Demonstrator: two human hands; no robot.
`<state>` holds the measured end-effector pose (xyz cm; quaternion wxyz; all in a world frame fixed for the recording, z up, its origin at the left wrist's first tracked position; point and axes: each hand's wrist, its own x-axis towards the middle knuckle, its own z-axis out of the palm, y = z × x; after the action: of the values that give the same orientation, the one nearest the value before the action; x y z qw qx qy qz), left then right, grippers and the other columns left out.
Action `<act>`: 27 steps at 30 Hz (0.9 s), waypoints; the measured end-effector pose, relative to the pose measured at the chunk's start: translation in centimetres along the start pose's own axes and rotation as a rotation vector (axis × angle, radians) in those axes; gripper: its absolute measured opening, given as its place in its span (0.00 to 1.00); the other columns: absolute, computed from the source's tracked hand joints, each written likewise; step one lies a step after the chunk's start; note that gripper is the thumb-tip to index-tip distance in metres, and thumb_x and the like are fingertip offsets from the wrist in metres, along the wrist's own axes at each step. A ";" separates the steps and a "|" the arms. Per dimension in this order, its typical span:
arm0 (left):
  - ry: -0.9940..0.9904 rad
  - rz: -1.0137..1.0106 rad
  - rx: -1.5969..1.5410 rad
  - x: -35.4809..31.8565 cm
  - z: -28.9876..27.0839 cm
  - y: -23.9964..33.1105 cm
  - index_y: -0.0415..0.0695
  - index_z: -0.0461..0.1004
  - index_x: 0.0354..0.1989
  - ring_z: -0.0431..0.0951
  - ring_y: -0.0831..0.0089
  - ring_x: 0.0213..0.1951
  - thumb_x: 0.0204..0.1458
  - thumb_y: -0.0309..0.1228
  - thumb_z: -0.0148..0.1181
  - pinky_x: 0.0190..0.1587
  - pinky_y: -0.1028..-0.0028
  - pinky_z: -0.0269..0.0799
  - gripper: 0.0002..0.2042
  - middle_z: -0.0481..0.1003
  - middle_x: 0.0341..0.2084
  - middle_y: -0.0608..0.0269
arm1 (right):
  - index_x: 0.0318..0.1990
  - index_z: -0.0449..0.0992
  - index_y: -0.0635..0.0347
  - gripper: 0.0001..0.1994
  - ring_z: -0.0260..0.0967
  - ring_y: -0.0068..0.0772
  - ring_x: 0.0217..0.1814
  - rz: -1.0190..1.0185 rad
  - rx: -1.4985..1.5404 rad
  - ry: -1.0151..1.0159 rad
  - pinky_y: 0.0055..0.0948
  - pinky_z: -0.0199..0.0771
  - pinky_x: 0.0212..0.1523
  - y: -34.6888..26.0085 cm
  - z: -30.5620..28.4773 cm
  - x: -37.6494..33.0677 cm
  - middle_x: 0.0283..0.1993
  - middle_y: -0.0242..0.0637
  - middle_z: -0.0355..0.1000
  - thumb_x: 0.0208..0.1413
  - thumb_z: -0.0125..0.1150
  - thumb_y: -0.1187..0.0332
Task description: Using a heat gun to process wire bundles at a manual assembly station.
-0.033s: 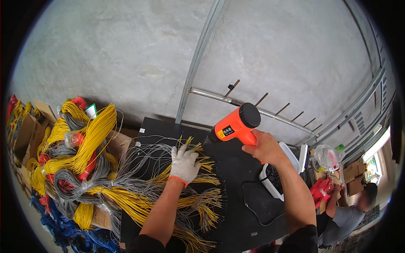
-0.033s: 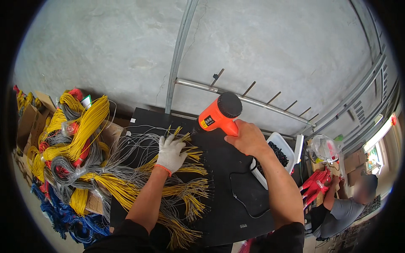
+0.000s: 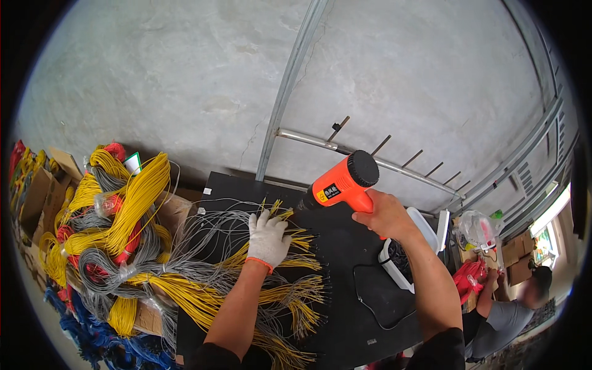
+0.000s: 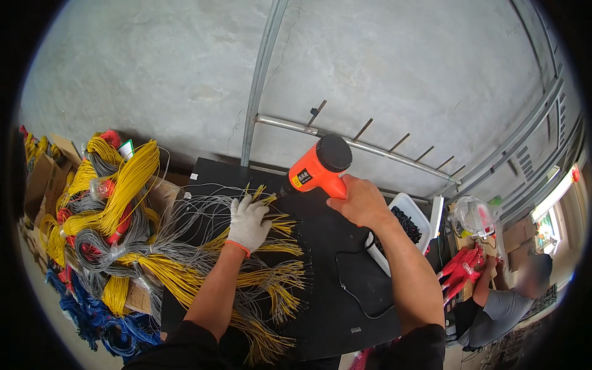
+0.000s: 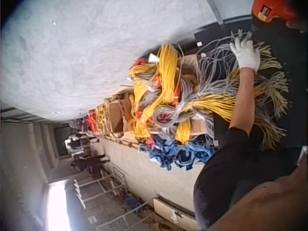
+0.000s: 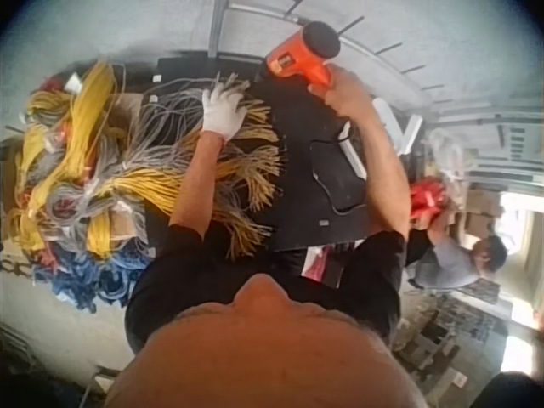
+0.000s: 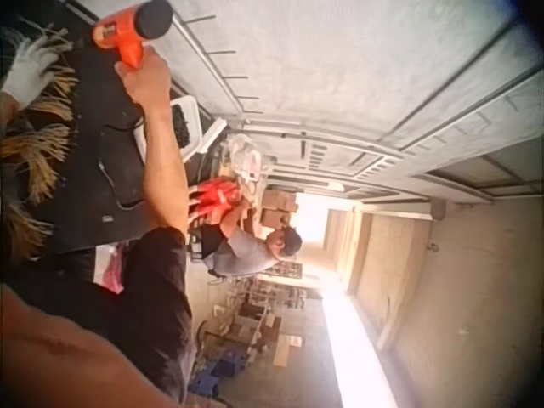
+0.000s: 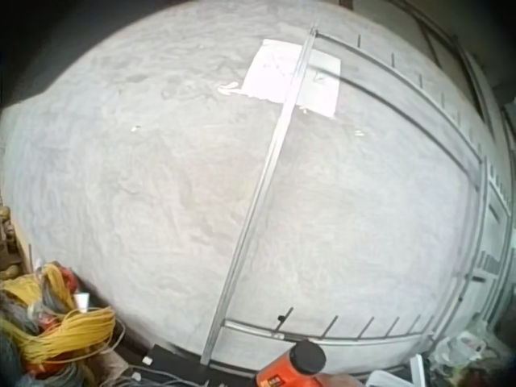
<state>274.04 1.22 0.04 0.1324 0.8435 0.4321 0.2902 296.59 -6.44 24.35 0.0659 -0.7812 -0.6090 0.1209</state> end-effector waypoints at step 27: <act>-0.007 0.101 -0.149 0.7 -0.7 0.1 0.50 0.86 0.42 0.73 0.54 0.65 0.59 0.32 0.63 0.78 0.40 0.46 0.08 0.85 0.42 0.62 | 0.48 0.77 0.68 0.19 0.78 0.32 0.28 -0.045 0.043 0.050 0.36 0.77 0.33 2.5 -1.8 -6.6 0.29 0.39 0.78 0.55 0.74 0.65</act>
<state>273.99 1.70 0.88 0.1815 0.8530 0.3657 0.3251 297.88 -13.39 26.16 0.1005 -0.7683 -0.6220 0.1129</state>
